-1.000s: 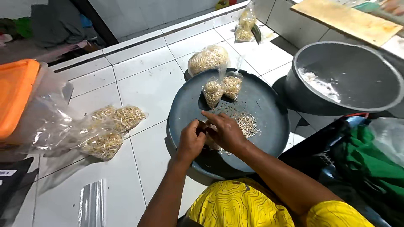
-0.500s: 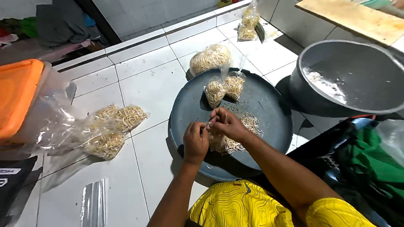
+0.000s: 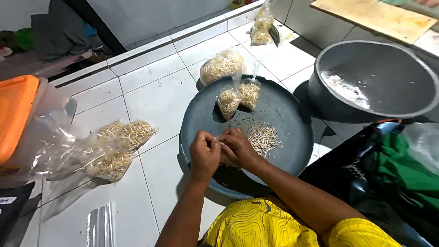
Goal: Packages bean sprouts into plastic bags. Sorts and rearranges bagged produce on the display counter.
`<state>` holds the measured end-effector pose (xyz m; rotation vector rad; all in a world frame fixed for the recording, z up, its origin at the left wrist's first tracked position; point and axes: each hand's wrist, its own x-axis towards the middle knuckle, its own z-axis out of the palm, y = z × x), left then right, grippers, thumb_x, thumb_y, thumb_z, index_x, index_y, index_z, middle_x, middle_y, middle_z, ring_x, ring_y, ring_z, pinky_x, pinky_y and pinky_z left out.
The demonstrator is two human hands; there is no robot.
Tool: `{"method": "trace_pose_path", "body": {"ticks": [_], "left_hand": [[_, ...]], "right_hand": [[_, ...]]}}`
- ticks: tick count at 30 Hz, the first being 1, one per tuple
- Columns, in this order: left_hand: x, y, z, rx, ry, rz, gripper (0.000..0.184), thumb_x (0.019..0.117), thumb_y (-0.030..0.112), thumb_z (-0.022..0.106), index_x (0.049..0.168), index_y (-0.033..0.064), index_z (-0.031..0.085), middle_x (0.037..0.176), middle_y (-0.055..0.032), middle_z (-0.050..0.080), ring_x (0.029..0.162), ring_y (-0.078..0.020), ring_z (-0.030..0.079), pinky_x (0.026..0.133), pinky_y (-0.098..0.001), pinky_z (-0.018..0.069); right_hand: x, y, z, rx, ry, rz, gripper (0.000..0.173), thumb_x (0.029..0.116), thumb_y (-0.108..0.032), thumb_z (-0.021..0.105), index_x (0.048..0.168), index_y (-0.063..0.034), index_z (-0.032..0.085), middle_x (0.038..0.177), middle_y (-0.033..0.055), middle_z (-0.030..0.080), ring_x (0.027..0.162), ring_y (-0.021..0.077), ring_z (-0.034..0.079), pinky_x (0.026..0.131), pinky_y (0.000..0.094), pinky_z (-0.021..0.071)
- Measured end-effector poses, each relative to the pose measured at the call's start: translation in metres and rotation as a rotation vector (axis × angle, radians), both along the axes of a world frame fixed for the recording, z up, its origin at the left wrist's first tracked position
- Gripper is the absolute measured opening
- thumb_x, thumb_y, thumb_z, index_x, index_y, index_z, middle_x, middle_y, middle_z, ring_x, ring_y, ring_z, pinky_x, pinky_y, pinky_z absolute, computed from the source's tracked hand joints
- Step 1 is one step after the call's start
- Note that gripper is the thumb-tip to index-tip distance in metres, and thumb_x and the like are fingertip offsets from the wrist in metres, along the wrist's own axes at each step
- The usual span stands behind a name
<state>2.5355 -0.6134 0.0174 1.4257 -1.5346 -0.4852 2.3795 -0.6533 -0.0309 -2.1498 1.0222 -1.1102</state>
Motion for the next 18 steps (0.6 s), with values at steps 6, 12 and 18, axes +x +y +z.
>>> {"method": "trace_pose_path", "body": {"ticks": [6,12,18], "left_hand": [[0.012,0.0,0.014,0.239,-0.459,-0.079,0.029,0.1003,0.032,0.057,0.081,0.0099,0.06,0.069,-0.0032,0.056,0.063,-0.0186,0.058,0.058,-0.0423,0.052],[0.022,-0.003,0.019,0.248,0.216,-0.121,0.033,0.1069,0.019,0.043,0.081,0.0047,0.057,0.06,-0.0041,0.05,0.049,-0.0152,0.049,0.047,-0.0323,0.0461],[0.046,-0.012,0.035,-0.099,0.254,0.014,0.026,0.1042,0.016,0.052,0.08,0.007,0.057,0.061,-0.001,0.05,0.049,-0.01,0.048,0.046,-0.0254,0.0439]], "right_hand": [[0.01,0.003,-0.009,-0.002,0.02,0.045,0.028,0.1026,-0.031,0.054,0.105,-0.0116,0.073,0.129,0.0033,0.066,0.132,0.0219,0.054,0.108,0.052,0.0465],[0.018,0.007,-0.003,-0.031,-0.057,0.062,0.028,0.105,-0.027,0.051,0.104,-0.0126,0.076,0.13,0.0024,0.067,0.132,0.0211,0.056,0.108,0.0507,0.048],[0.048,-0.025,0.036,0.016,-0.12,0.149,0.029,0.1066,-0.02,0.047,0.109,-0.0043,0.071,0.127,0.0092,0.067,0.12,0.0206,0.063,0.103,0.0441,0.053]]}}
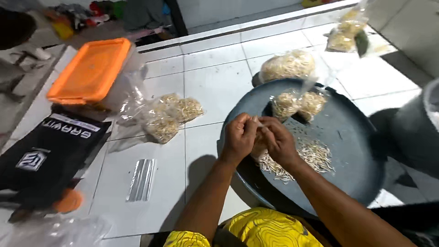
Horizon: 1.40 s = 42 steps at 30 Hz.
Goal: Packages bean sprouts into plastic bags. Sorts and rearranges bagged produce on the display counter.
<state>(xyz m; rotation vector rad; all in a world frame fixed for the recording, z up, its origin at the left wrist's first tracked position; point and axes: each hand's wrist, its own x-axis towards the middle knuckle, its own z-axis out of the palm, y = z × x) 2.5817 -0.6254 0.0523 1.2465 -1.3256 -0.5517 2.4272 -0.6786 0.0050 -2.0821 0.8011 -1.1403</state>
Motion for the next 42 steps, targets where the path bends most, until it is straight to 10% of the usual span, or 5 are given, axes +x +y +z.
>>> {"method": "trace_pose_path", "body": {"ticks": [8,12,17,34,42], "left_hand": [[0.174,0.034,-0.036,0.076,0.03,1.03,0.068,0.0925,0.032,0.074,0.139,-0.0053,0.042,0.129,-0.0227,0.056,0.093,-0.0245,0.067,0.077,-0.0407,0.0613],[0.266,0.055,-0.018,0.03,-0.069,1.229,0.12,0.0822,0.041,0.084,0.159,-0.007,0.005,0.161,-0.0321,0.023,0.149,-0.0337,0.032,0.122,-0.038,0.0318],[0.3,0.059,0.013,0.333,-0.2,1.029,0.039,0.0991,0.034,0.061,0.125,0.0047,0.066,0.11,-0.0168,0.069,0.092,-0.0249,0.069,0.083,-0.0493,0.0571],[0.143,0.06,0.132,-0.104,-0.435,-0.23,0.012,0.0979,0.017,0.064,0.103,0.0077,0.07,0.088,0.0038,0.068,0.065,-0.0023,0.059,0.057,-0.0193,0.0524],[0.061,0.021,0.09,-0.133,-0.268,-0.05,0.027,0.0969,0.021,0.07,0.116,0.0042,0.062,0.097,-0.0047,0.066,0.07,-0.0119,0.062,0.059,-0.0288,0.0556]], "right_hand": [[0.019,-0.103,0.024,0.097,0.021,-0.178,0.035,0.1101,-0.021,0.039,0.126,0.0019,0.06,0.128,0.0148,0.067,0.113,0.0186,0.066,0.099,0.0399,0.0538],[0.005,-0.111,0.028,0.064,0.018,-0.289,0.045,0.1022,-0.022,0.057,0.141,0.0011,0.051,0.144,0.0197,0.055,0.132,0.0236,0.056,0.107,0.039,0.0501],[-0.013,-0.084,0.016,0.038,0.082,-0.287,0.046,0.1015,-0.026,0.06,0.142,-0.0058,0.05,0.147,0.0148,0.054,0.131,0.0266,0.056,0.102,0.0473,0.0522],[0.076,-0.007,0.12,0.428,0.116,0.612,0.095,0.082,-0.019,0.088,0.158,-0.0036,0.033,0.12,0.0127,0.069,0.085,0.0154,0.072,0.076,0.032,0.0634],[0.039,-0.027,0.124,0.039,0.194,0.361,0.016,0.0996,-0.021,0.066,0.096,-0.0064,0.073,0.084,0.0015,0.07,0.074,0.0067,0.065,0.071,0.0306,0.0569]]}}
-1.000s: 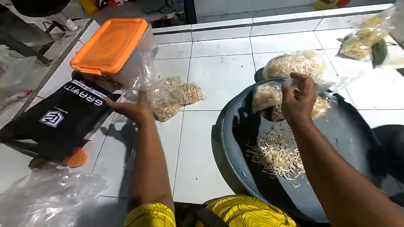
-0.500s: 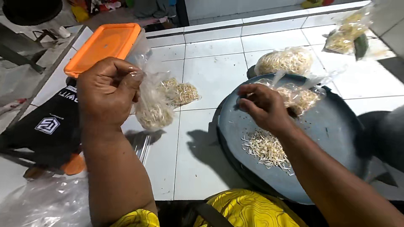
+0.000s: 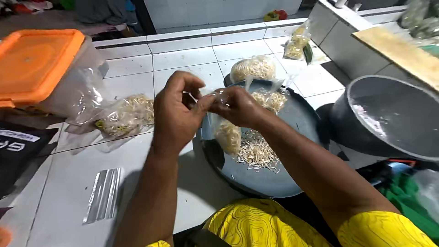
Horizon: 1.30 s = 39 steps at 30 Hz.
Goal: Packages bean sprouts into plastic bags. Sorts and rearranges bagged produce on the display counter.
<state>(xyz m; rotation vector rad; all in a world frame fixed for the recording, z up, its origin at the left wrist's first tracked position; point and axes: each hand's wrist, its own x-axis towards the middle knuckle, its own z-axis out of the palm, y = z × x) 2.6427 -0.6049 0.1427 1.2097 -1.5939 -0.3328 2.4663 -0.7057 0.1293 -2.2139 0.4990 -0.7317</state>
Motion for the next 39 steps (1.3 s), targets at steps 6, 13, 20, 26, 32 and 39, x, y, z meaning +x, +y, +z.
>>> {"method": "trace_pose_path", "body": {"ticks": [6,13,20,26,32,39], "left_hand": [[-0.098,0.019,-0.118,0.746,0.932,-0.233,0.081,0.1051,0.066,0.013,0.11,0.0068,0.069,0.082,-0.0079,0.069,0.064,-0.0172,0.064,0.056,-0.0332,0.0562],[-0.157,-0.01,-0.169,0.879,1.475,-0.453,0.084,0.1007,0.073,0.02,0.132,0.0072,0.061,0.113,-0.0133,0.072,0.102,-0.0233,0.07,0.09,-0.041,0.0588],[-0.178,-0.024,-0.17,0.894,1.357,-0.387,0.035,0.107,0.034,0.052,0.122,0.0069,0.069,0.08,-0.0034,0.064,0.074,-0.0147,0.064,0.075,-0.0346,0.0587],[-0.17,-0.025,-0.156,0.875,1.314,-0.437,0.037,0.1083,0.037,0.048,0.116,0.0091,0.071,0.095,-0.0047,0.069,0.083,-0.0152,0.066,0.078,-0.035,0.0583],[-0.157,-0.026,-0.128,0.626,1.177,-0.329,0.047,0.1095,0.044,0.042,0.088,0.0099,0.066,0.093,-0.0064,0.069,0.088,-0.0189,0.067,0.078,-0.0382,0.0572],[-0.161,-0.029,-0.174,0.793,0.775,-0.088,0.045,0.1101,0.04,0.043,0.096,0.0052,0.067,0.092,-0.0068,0.065,0.087,-0.0169,0.061,0.082,-0.039,0.0528]], "right_hand": [[-0.064,0.018,-0.049,-0.008,-0.123,-0.278,0.017,0.0947,-0.018,0.073,0.106,-0.0049,0.074,0.097,0.0041,0.073,0.083,0.0097,0.069,0.077,0.032,0.0614],[-0.131,0.084,-0.135,0.163,-0.1,-0.509,0.019,0.0922,-0.016,0.076,0.107,-0.0056,0.072,0.099,0.0053,0.073,0.084,0.0142,0.072,0.075,0.0362,0.0639],[-0.141,0.099,-0.163,0.313,-0.245,-0.615,0.01,0.091,-0.01,0.076,0.097,-0.0032,0.071,0.09,0.0061,0.075,0.077,0.0159,0.073,0.073,0.0361,0.0643],[-0.133,0.097,-0.157,0.148,-0.24,-0.589,0.007,0.0912,-0.009,0.075,0.096,-0.0047,0.074,0.093,0.0042,0.075,0.083,0.0137,0.072,0.077,0.0346,0.0639],[-0.129,0.088,-0.13,0.151,-0.351,-0.608,0.011,0.0899,-0.006,0.076,0.101,-0.0051,0.073,0.091,0.005,0.074,0.071,0.013,0.069,0.065,0.031,0.0617],[-0.14,0.076,-0.129,0.355,0.431,-0.573,0.033,0.1069,-0.032,0.049,0.1,-0.0112,0.074,0.085,0.0025,0.071,0.076,0.0149,0.066,0.075,0.0417,0.0567]]}}
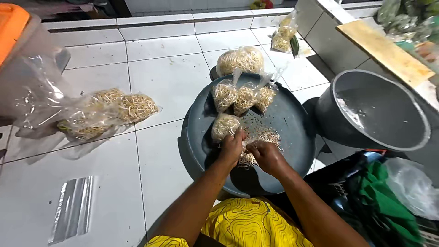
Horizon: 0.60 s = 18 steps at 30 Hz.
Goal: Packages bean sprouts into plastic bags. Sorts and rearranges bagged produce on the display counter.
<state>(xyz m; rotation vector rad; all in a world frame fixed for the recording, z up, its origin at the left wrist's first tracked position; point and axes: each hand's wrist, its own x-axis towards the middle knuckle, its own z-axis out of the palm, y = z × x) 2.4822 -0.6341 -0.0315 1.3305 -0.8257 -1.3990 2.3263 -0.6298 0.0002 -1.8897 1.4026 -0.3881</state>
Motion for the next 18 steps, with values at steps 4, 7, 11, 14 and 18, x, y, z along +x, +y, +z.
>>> {"method": "trace_pose_path", "body": {"ticks": [4,7,11,14,18], "left_hand": [[-0.007,0.0,-0.008,0.048,-0.077,-0.058,0.047,0.111,0.039,0.04,0.097,0.0023,0.066,0.081,-0.009,0.065,0.073,-0.0177,0.063,0.07,-0.0376,0.0559],[-0.011,0.0,0.001,0.083,-0.11,-0.099,0.049,0.1118,0.039,0.037,0.107,0.0005,0.067,0.088,-0.0124,0.065,0.08,-0.02,0.065,0.076,-0.04,0.0563],[0.002,0.002,-0.003,0.045,0.017,-0.153,0.038,0.1085,0.038,0.05,0.118,0.0035,0.065,0.085,-0.0092,0.064,0.068,-0.0153,0.06,0.065,-0.0318,0.054],[0.011,0.004,0.0,-0.03,0.277,-0.198,0.02,0.1064,0.021,0.056,0.114,0.0035,0.063,0.074,-0.0041,0.058,0.057,-0.0105,0.052,0.059,-0.0262,0.0512],[0.019,0.003,-0.005,-0.145,0.261,-0.263,0.023,0.1066,0.022,0.055,0.112,0.0038,0.068,0.072,-0.0024,0.056,0.058,-0.0097,0.051,0.061,-0.0266,0.0503]], "right_hand": [[-0.002,0.011,-0.019,0.328,-0.802,-0.226,0.029,0.1073,-0.028,0.049,0.103,-0.0056,0.068,0.089,0.0014,0.067,0.078,0.0098,0.061,0.075,0.0304,0.0541],[0.005,0.012,-0.028,0.07,-0.827,-0.158,0.03,0.1063,-0.02,0.052,0.127,-0.0032,0.066,0.133,0.0089,0.065,0.114,0.02,0.066,0.097,0.0401,0.057],[0.0,-0.003,-0.024,-0.43,-0.042,-0.016,0.033,0.0961,-0.023,0.07,0.127,-0.0118,0.071,0.125,0.0147,0.063,0.109,0.0256,0.065,0.091,0.044,0.059],[-0.01,-0.01,-0.032,-0.34,0.01,0.008,0.03,0.1031,-0.035,0.058,0.101,-0.0081,0.072,0.11,0.0107,0.063,0.101,0.0241,0.064,0.087,0.045,0.0575],[-0.009,0.002,-0.033,0.125,-0.475,-0.004,0.036,0.1119,-0.029,0.038,0.103,-0.0031,0.06,0.082,0.0065,0.066,0.07,0.0155,0.066,0.066,0.0342,0.0595]]}}
